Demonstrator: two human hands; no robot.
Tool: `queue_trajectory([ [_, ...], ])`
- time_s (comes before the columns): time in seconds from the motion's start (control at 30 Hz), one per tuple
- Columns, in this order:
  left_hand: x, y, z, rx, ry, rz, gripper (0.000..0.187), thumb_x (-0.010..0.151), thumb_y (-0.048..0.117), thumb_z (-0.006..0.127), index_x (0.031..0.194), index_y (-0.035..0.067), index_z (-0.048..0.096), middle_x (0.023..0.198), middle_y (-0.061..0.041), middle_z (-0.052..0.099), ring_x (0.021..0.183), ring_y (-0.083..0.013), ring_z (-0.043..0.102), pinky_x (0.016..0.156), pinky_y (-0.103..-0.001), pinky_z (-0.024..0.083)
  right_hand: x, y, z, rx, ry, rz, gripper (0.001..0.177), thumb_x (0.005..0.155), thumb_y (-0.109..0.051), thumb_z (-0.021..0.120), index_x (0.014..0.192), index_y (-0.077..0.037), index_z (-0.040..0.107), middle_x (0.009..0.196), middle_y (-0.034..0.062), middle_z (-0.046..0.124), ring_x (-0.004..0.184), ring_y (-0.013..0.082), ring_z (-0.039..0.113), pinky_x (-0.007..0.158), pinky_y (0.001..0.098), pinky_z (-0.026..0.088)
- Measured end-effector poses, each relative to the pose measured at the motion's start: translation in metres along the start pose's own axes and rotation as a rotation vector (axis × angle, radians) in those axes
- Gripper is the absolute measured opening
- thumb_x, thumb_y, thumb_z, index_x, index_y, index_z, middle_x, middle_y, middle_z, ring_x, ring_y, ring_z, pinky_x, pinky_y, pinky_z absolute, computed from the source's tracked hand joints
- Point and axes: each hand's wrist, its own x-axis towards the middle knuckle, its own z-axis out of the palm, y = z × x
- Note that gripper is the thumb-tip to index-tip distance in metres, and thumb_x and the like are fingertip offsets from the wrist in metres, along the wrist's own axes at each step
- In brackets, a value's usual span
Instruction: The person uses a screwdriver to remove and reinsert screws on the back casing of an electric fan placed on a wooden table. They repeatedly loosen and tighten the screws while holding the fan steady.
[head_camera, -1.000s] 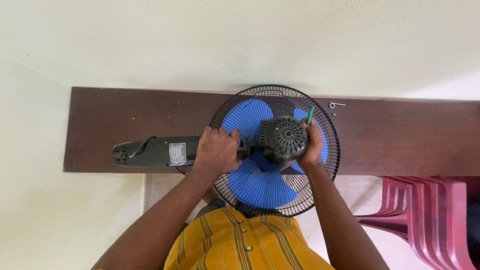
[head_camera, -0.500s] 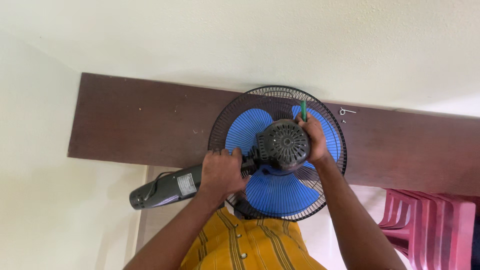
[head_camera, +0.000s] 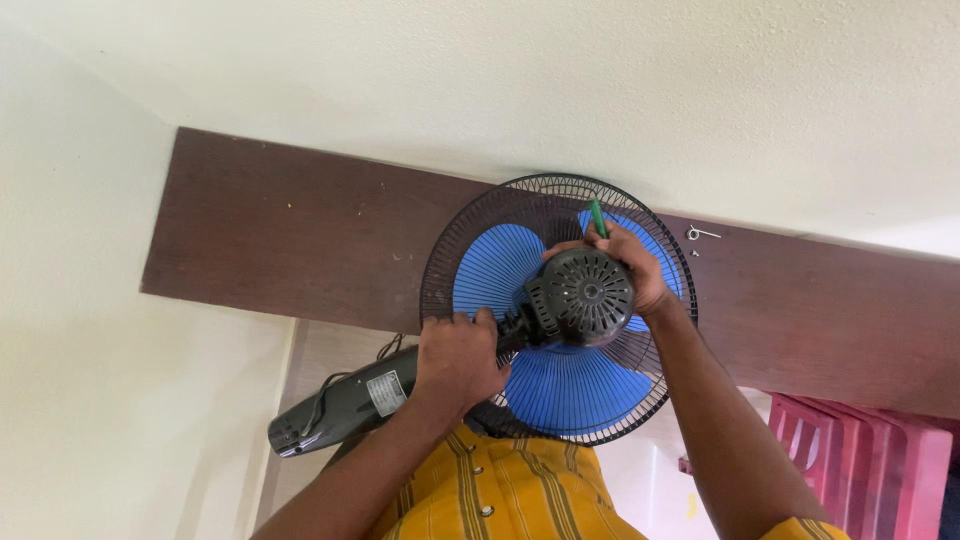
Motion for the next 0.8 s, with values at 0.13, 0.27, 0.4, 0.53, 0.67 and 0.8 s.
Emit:
queue_trajectory([
  [0.13,-0.001,-0.003,-0.004,-0.001,-0.009,0.019,0.062,0.08,0.055,0.081,0.111,0.003,0.064,0.094,-0.014,0.072,0.09,-0.0274,0.072,0.087,-0.045,0.054,-0.003,-0.007,0.009,-0.111,0.095,0.048,0.024,0.087,-0.034,0.059,0.095,-0.012,0.05,0.115,0.0379,0.067,0.112,0.0479,0.07,0.088,0.0577,0.063],
  [0.27,0.001,-0.007,-0.008,-0.032,-0.039,0.014,0.061,0.078,0.051,0.083,0.111,0.004,0.064,0.096,-0.015,0.072,0.093,-0.0281,0.072,0.09,-0.044,0.054,-0.015,-0.011,0.02,-0.159,0.138,-0.052,0.041,0.09,-0.045,0.066,0.099,-0.01,0.046,0.125,0.0347,0.067,0.106,0.0468,0.072,0.087,0.0559,0.064],
  [0.4,0.001,-0.008,-0.008,-0.068,0.003,0.034,0.063,0.077,0.049,0.085,0.113,0.002,0.063,0.099,-0.018,0.071,0.095,-0.0316,0.071,0.091,-0.046,0.054,-0.025,-0.009,0.03,-0.33,0.169,-0.221,0.05,0.086,-0.027,0.08,0.108,-0.013,0.038,0.124,0.0355,0.066,0.108,0.0431,0.073,0.087,0.0508,0.06],
  [0.53,0.0,-0.004,-0.006,-0.086,0.007,0.035,0.062,0.077,0.047,0.085,0.113,0.001,0.063,0.101,-0.02,0.071,0.097,-0.0342,0.07,0.086,-0.048,0.058,-0.034,-0.009,0.035,-0.264,0.301,-0.211,0.047,0.08,-0.016,0.077,0.106,-0.011,0.038,0.117,0.0383,0.067,0.097,0.0425,0.074,0.085,0.05,0.066],
  [0.67,-0.002,0.001,-0.009,-0.073,0.014,0.041,0.063,0.078,0.044,0.084,0.118,0.001,0.062,0.103,-0.019,0.07,0.098,-0.0339,0.07,0.082,-0.046,0.061,-0.035,-0.016,0.032,-0.292,0.289,-0.216,0.04,0.083,-0.012,0.074,0.102,-0.008,0.04,0.118,0.0397,0.067,0.098,0.0398,0.074,0.086,0.0473,0.065],
  [0.8,-0.003,0.001,-0.015,-0.054,-0.078,0.093,0.091,0.081,0.041,0.081,0.154,0.006,0.039,0.108,-0.02,0.068,0.095,-0.0348,0.071,0.078,-0.044,0.062,-0.028,-0.02,0.022,-0.328,0.244,-0.191,0.04,0.081,-0.012,0.074,0.099,-0.011,0.038,0.117,0.0407,0.065,0.099,0.0396,0.074,0.084,0.0474,0.065],
])
